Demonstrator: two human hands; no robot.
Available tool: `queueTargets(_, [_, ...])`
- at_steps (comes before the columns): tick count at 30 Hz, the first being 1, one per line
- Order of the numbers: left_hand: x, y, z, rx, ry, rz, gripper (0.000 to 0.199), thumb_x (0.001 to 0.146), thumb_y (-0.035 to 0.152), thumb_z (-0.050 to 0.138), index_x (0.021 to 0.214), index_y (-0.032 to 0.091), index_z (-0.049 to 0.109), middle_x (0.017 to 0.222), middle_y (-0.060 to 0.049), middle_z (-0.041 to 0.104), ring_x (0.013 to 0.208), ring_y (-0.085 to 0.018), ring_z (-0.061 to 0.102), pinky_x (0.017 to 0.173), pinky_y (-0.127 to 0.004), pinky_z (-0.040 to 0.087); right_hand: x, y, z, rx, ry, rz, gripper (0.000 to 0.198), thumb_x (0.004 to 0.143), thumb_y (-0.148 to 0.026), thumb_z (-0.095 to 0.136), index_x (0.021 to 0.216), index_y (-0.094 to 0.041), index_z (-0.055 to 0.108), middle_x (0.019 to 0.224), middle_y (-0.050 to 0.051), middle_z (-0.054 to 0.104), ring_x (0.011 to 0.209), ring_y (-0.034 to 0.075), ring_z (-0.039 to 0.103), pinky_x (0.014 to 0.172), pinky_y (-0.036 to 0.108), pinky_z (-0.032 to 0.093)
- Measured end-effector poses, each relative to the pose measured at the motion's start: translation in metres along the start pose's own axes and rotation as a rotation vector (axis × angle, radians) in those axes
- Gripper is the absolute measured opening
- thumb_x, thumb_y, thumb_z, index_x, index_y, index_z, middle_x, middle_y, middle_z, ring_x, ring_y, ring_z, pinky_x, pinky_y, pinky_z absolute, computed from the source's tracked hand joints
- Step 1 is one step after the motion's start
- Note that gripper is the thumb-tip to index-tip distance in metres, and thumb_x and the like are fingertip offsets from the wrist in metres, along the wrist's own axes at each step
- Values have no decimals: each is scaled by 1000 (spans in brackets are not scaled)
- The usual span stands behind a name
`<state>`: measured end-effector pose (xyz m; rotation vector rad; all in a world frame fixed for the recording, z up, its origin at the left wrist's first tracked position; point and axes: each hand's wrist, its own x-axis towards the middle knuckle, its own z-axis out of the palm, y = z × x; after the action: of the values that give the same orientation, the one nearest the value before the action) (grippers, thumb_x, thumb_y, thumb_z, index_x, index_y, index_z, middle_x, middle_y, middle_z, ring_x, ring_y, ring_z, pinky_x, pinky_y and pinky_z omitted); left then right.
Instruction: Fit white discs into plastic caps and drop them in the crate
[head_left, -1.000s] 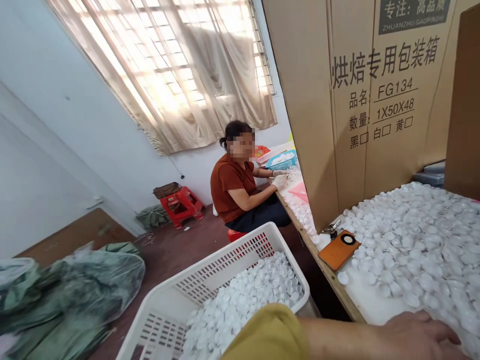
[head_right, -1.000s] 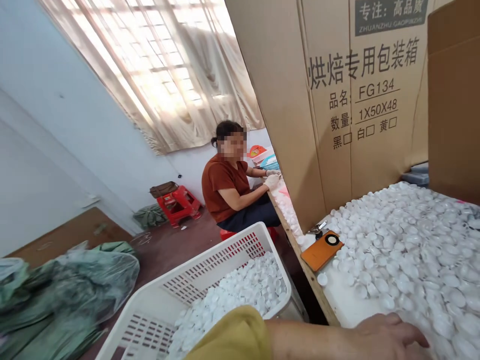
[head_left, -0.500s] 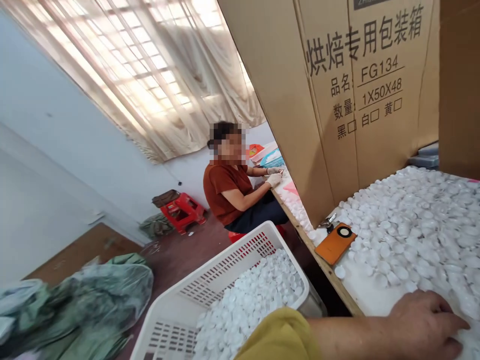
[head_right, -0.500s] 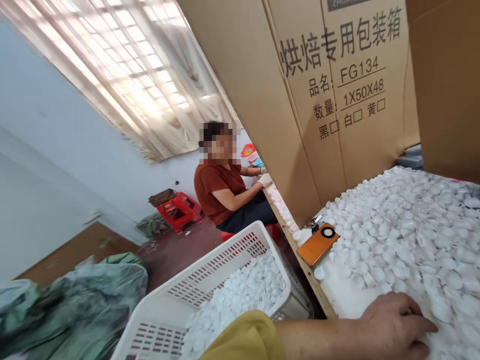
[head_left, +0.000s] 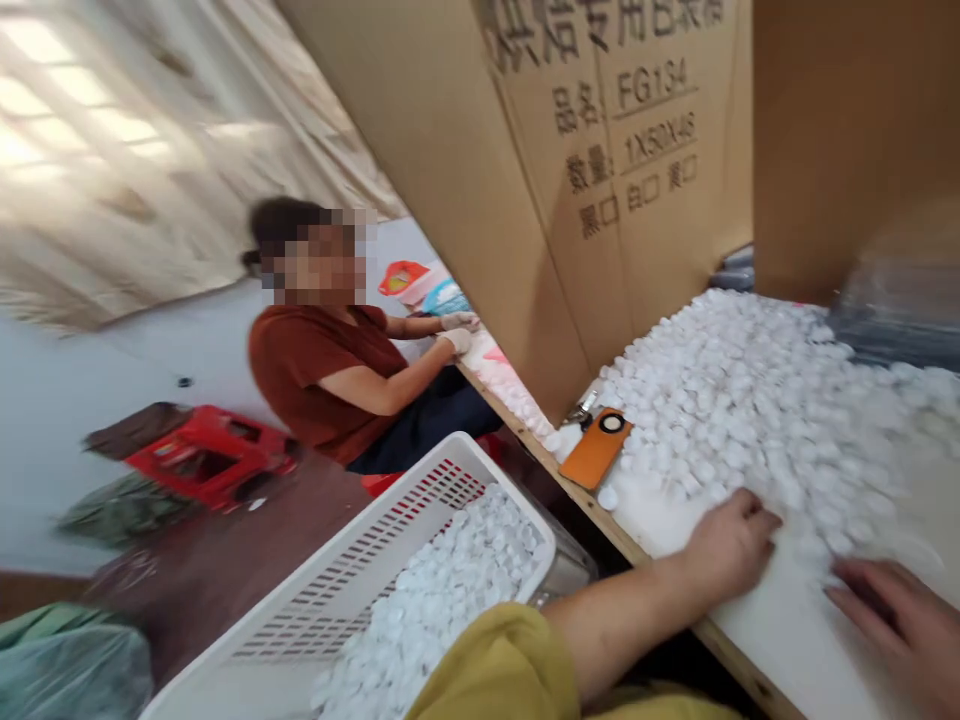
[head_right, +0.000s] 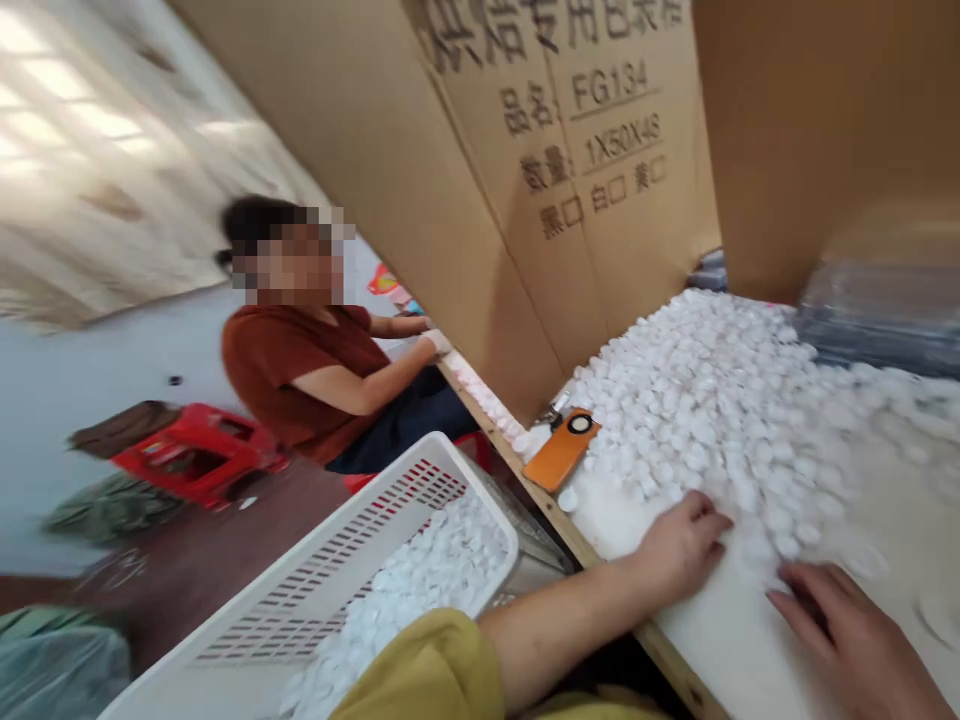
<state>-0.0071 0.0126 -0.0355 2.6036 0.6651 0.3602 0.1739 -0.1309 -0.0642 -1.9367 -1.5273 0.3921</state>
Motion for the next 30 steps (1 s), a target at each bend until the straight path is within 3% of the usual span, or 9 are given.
queueTargets(7, [7, 1, -14, -290, 131, 10, 22, 82, 21, 57, 104, 18, 55, 89, -3, 57, 79, -15, 56, 75, -28, 51, 11, -50, -36, 62, 33, 64, 19, 83, -39, 57, 90, -24, 67, 85, 6, 69, 72, 22, 65, 69, 37, 53])
queueTargets(11, [7, 2, -19, -264, 166, 33, 21, 79, 17, 56, 100, 18, 58, 96, -4, 56, 68, -10, 53, 65, -23, 48, 11, -46, -59, 166, 286, 214, 23, 78, -39, 66, 94, -23, 67, 84, 5, 67, 69, 20, 62, 64, 34, 52])
queueTargets(14, [5, 3, -18, -160, 122, 78, 22, 78, 16, 54, 99, 18, 62, 99, -5, 57, 73, -12, 55, 68, -25, 48, 8, -49, -80, 461, 448, 339, 26, 82, -41, 61, 102, -25, 66, 87, 4, 67, 65, 16, 60, 60, 31, 51])
queueTargets(17, [7, 6, -19, -25, 143, 121, 24, 78, 21, 57, 100, 18, 66, 100, -7, 57, 91, -19, 55, 82, -32, 47, 6, -57, -97, 840, 230, 254, 34, 84, -44, 60, 113, -27, 62, 103, 5, 67, 75, 18, 65, 65, 34, 53])
queueTargets(19, [7, 10, -22, 34, 153, 172, 30, 80, 28, 61, 107, 20, 66, 104, -8, 56, 98, -22, 52, 88, -36, 44, 6, -57, -105, 923, 105, 190, 40, 82, -46, 62, 118, -27, 60, 112, 6, 65, 84, 21, 67, 71, 37, 54])
queueTargets(21, [8, 16, -23, 62, 94, 266, 35, 83, 34, 60, 117, 24, 63, 111, -8, 55, 100, -23, 50, 90, -37, 42, 5, -46, -114, 789, 221, 247, 36, 82, -44, 62, 113, -25, 62, 106, 6, 67, 82, 21, 67, 70, 36, 53])
queueTargets(24, [7, 21, -22, 120, -36, 388, 37, 89, 36, 55, 125, 32, 58, 120, -7, 55, 101, -23, 48, 88, -38, 41, -2, -18, -133, 174, 404, 483, 17, 81, -35, 61, 88, -21, 66, 79, 4, 66, 69, 19, 61, 65, 34, 47])
queueTargets(27, [7, 21, -17, 165, -63, 371, 34, 90, 34, 54, 124, 34, 58, 120, -6, 57, 100, -24, 46, 85, -38, 39, -13, 3, -153, -361, 219, 648, 11, 79, -29, 62, 78, -19, 66, 73, 5, 64, 65, 18, 54, 62, 32, 38])
queueTargets(30, [9, 19, -14, 147, -35, 347, 28, 89, 32, 56, 116, 32, 64, 112, -5, 61, 98, -24, 46, 84, -37, 38, -17, 11, -161, -453, 42, 730, 25, 76, -33, 65, 94, -16, 67, 82, 7, 66, 65, 16, 51, 60, 29, 33])
